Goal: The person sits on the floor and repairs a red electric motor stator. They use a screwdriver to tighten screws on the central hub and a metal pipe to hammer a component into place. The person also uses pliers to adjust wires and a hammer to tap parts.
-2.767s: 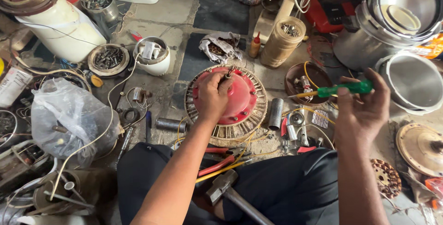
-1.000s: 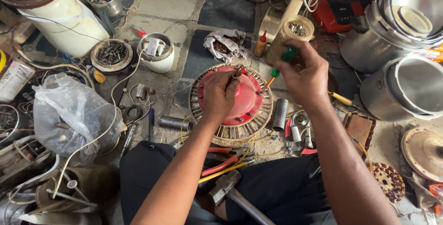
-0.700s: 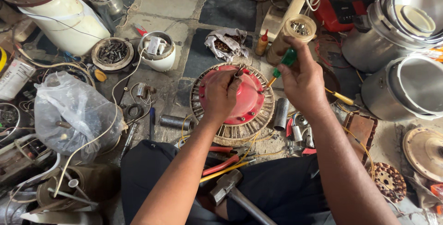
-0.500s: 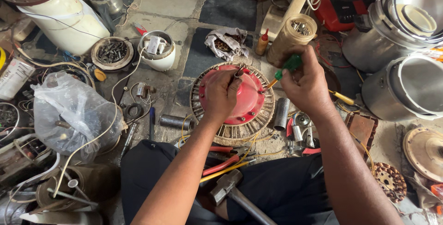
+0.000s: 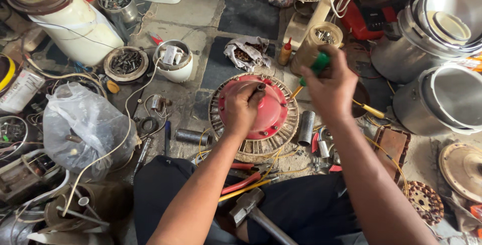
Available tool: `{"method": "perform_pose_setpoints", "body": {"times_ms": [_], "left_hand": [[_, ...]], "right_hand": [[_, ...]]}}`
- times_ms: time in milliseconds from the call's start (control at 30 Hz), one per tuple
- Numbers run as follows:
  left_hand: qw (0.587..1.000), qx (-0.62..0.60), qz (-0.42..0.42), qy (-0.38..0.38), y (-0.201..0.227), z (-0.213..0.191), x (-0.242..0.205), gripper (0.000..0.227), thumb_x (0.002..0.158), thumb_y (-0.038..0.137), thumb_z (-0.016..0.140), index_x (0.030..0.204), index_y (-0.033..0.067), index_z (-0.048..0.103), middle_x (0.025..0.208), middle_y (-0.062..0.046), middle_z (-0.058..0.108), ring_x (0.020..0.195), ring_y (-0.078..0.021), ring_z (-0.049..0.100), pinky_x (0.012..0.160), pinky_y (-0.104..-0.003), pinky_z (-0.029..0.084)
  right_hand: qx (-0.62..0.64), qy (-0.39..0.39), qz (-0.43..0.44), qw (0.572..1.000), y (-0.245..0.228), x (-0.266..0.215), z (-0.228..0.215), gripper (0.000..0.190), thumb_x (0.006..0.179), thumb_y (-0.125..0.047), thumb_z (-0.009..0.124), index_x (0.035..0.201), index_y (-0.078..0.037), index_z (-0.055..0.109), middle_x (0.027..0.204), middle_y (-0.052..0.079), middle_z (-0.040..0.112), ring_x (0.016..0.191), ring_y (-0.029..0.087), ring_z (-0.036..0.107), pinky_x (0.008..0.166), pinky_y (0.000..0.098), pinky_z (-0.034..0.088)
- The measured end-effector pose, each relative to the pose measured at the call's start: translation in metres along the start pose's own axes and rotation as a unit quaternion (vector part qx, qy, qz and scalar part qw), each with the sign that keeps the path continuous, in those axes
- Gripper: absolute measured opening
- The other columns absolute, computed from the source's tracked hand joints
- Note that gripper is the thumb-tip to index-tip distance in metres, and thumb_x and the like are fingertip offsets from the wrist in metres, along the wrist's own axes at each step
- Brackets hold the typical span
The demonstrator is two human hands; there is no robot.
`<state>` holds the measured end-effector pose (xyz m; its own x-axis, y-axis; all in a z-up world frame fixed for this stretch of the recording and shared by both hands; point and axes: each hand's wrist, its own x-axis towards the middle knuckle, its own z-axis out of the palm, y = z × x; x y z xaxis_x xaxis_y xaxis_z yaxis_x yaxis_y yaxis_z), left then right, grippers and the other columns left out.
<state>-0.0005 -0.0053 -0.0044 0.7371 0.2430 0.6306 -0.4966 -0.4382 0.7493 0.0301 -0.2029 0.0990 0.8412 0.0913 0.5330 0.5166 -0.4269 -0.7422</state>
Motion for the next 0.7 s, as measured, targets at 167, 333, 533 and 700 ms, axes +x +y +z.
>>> {"method": "perform_pose_setpoints", "body": {"times_ms": [167,333,533,700], "left_hand": [[1.0,0.004,-0.017,-0.002,-0.01,0.001,-0.001,0.017,0.087,0.011,0.078,0.102,0.0046,0.077,0.1,-0.011,0.078,0.094,-0.0278,0.074,0.089,-0.038,0.056],[0.995,-0.078,-0.022,-0.062,-0.013,-0.02,0.002,0.022,0.096,0.009,0.065,0.116,0.0014,0.071,0.118,-0.016,0.073,0.111,-0.0316,0.071,0.098,-0.041,0.054],[0.985,0.14,-0.064,0.072,-0.029,-0.076,-0.06,0.031,0.108,0.017,0.055,0.134,0.0011,0.062,0.12,-0.019,0.07,0.11,-0.0316,0.068,0.097,-0.041,0.053],[0.926,-0.13,-0.354,-0.019,-0.03,-0.076,-0.082,0.055,0.105,0.034,0.053,0.151,0.006,0.046,0.088,-0.01,0.067,0.063,-0.014,0.062,0.056,-0.029,0.054]], "right_hand": [[0.058,0.032,0.011,0.998,0.002,-0.019,-0.012,0.045,0.098,0.006,0.076,0.134,-0.001,0.05,0.109,0.005,0.066,0.101,0.008,0.065,0.083,0.0226,0.059],[0.125,0.002,0.003,0.992,-0.029,-0.039,-0.019,0.047,0.103,0.008,0.071,0.142,-0.002,0.047,0.121,0.006,0.064,0.114,0.012,0.066,0.098,0.0259,0.059],[0.165,-0.08,-0.017,0.983,-0.061,-0.057,0.016,0.055,0.095,0.01,0.072,0.141,-0.003,0.047,0.13,0.008,0.064,0.118,0.016,0.069,0.101,0.0282,0.061],[0.09,-0.142,-0.023,0.986,-0.083,-0.061,0.038,0.055,0.093,0.006,0.075,0.143,-0.004,0.053,0.112,0.007,0.071,0.106,0.012,0.071,0.095,0.0278,0.06]]}}
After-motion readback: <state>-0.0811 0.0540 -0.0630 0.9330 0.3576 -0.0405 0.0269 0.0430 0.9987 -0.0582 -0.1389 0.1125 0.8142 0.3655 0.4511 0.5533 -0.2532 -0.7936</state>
